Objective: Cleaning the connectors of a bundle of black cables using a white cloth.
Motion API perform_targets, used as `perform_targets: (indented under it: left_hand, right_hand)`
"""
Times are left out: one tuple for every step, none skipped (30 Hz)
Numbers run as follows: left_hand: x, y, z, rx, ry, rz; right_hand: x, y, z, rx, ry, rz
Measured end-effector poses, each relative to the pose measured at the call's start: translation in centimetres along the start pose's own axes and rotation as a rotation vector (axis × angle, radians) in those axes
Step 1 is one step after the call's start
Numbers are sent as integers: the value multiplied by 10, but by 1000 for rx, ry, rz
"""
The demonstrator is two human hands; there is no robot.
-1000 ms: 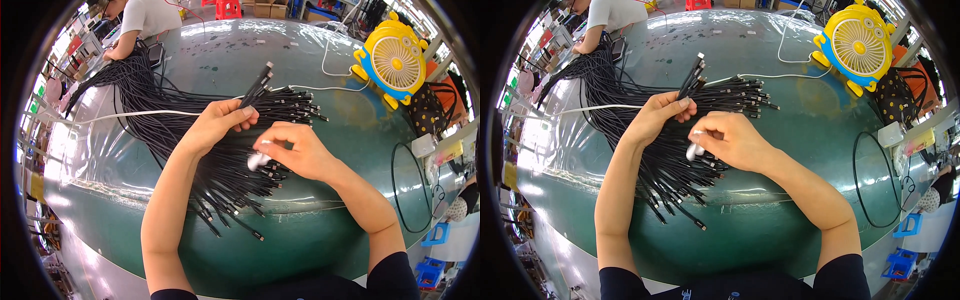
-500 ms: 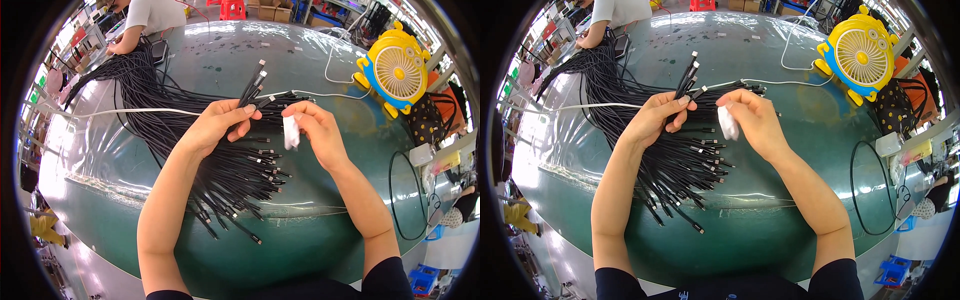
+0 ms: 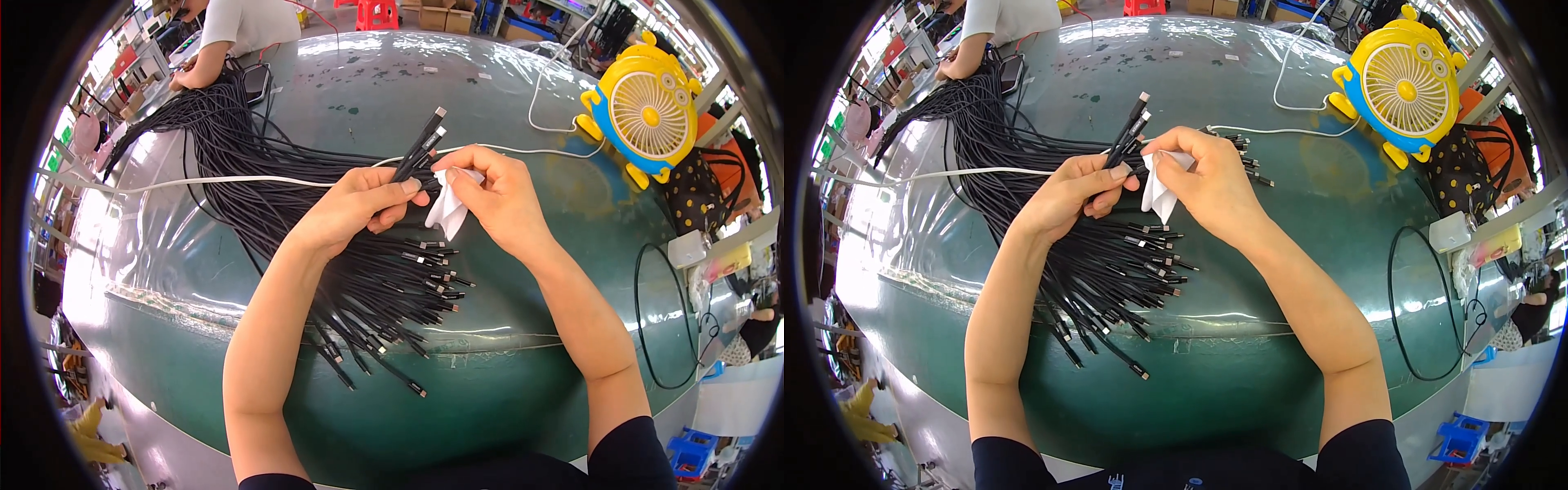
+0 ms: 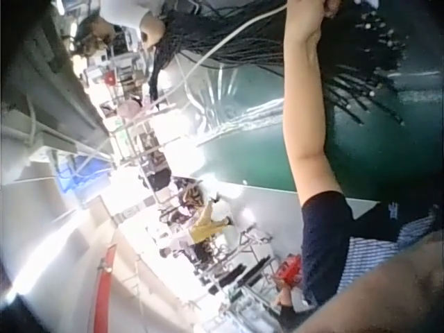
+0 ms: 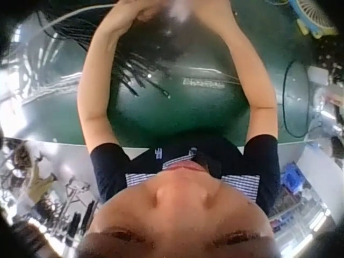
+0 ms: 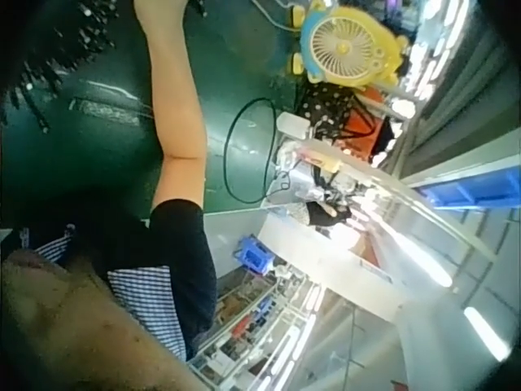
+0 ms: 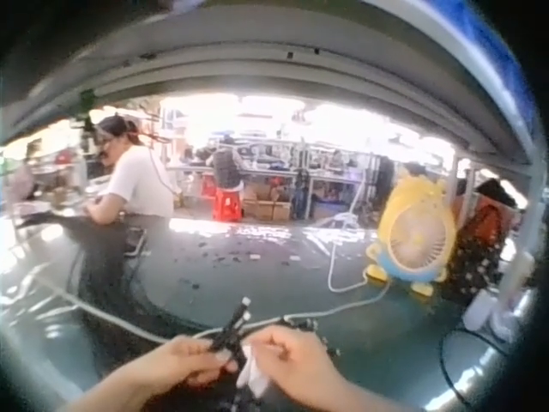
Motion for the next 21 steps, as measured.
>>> perform_targets:
  left_hand:
    - [0,0,0,0,-2,2]
    - [0,0,1,-2,-3,-5]
    - [0,0,1,-5,-4,-12]
    - [0,0,2,-5,-6,-10]
    - [1,-1,2,6,-10,-15]
    - [1,-1,2,17,-14,-21]
    - [1,0,2,17,-14,-19]
    - [1,1,2,19,-9,-16]
    - [1,2,2,20,-4,-13]
    - [1,2,2,20,-5,-12]
    - [0,2,3,29,-24,8]
    - [0,2,5,37,-44,29]
    - [0,2,4,37,-45,29]
    - [-1,4,3,34,-54,44]
    - [-2,5,3,31,-63,59]
    - [-2,4,4,30,-64,59]
    - [-1,4,5,31,-57,67]
    - [-1,3,5,32,-51,77]
    - [-2,3,3,25,-51,91]
    - [-2,2,4,25,-53,89]
    - [-1,1,6,24,-43,89]
  right_hand:
    - [0,0,-2,0,2,-2]
    - [-1,1,-6,37,12,-10]
    - [-1,1,-8,73,22,-18]
    - [-2,0,-8,74,24,-20]
    - [-3,0,-9,115,125,28]
    - [-4,0,-12,156,226,77]
    - [-4,-1,-13,156,227,75]
    - [-3,-2,-15,114,198,80]
    - [-3,-2,-15,72,169,85]
    - [-4,-2,-13,72,169,84]
    - [-4,-1,-11,39,167,89]
    - [-5,1,-9,6,165,94]
    - [-6,4,-8,7,166,94]
    - [-7,8,-7,84,156,85]
    - [-8,11,-5,162,145,76]
    - [-9,13,-5,162,146,77]
    - [-11,14,-3,173,112,85]
    - [-12,15,-2,183,78,94]
    - [-12,14,-1,183,78,94]
    - [-13,13,1,29,18,102]
    - [-14,12,2,-124,-42,110]
Point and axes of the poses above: each hand's wrist, its own x-axis towards the middle knuckle, its own y-axis out of the palm, z = x × y, the point moved 4 cm from there along x, towards the middle knuckle, and after that the axes turned 1 degree about z, right-handed, at the moved point
